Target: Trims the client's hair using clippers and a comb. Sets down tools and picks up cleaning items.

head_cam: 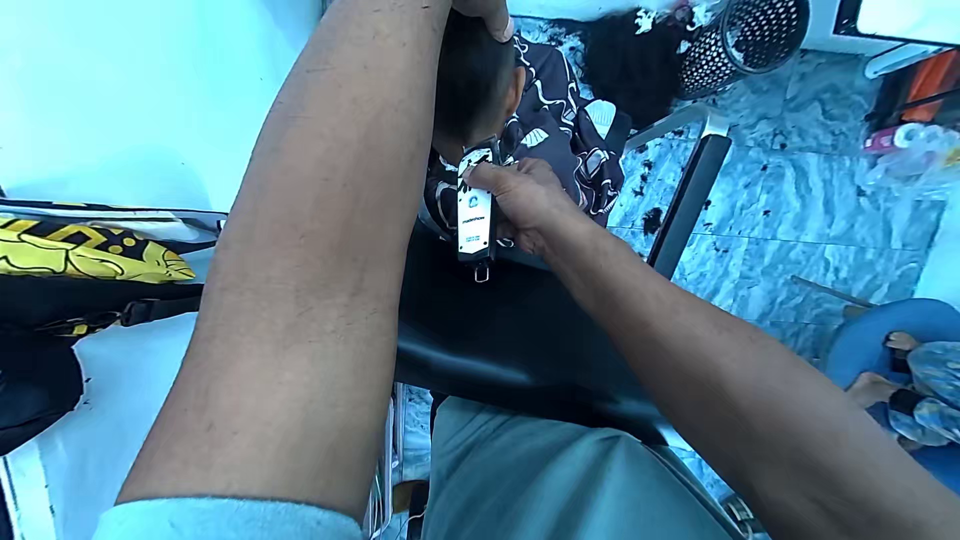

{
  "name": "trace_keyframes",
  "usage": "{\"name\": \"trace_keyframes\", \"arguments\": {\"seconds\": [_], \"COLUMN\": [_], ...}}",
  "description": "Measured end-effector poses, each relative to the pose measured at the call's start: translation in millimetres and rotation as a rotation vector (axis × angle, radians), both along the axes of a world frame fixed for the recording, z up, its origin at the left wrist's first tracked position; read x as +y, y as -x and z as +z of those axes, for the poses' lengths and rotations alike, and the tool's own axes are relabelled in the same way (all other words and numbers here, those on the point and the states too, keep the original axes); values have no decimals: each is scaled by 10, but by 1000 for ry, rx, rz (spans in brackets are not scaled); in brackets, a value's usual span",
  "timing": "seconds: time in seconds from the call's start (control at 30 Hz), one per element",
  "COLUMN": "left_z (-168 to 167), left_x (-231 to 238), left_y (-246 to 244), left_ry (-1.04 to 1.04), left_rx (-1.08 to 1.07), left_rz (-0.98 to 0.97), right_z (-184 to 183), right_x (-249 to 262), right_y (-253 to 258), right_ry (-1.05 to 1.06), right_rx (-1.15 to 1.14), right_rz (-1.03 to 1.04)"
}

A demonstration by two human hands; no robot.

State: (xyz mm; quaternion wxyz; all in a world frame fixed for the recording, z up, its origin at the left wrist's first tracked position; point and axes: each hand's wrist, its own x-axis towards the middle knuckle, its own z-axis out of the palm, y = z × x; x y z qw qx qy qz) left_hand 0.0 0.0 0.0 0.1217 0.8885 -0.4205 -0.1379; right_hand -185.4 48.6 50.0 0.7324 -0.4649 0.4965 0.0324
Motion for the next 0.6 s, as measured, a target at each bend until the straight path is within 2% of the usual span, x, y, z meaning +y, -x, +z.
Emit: {"name": "trace_keyframes", "arguments": {"seconds": [0.07, 0.1, 0.23, 0.47, 0.6], "left_z": [-22, -3, 180, 156, 482], "left_x": [-206, -274, -256, -295, -148], "left_y": [-483, -590, -545, -590, -497], "left_ry": [-118, -159, -209, -240, -230], "left_rx": [265, 341, 318, 292, 318], "left_rz": [-217, -260, -296, -330, -282], "right_z": [8, 8, 7, -16, -30], "right_x": [14, 18, 26, 31, 17], "right_y": [-23, -34, -43, -42, -18], "right_ry": [-7, 9, 38, 87, 152], "right_rx": [14, 12, 0, -13, -27], "right_rz": [-12, -10, 1, 26, 44]}}
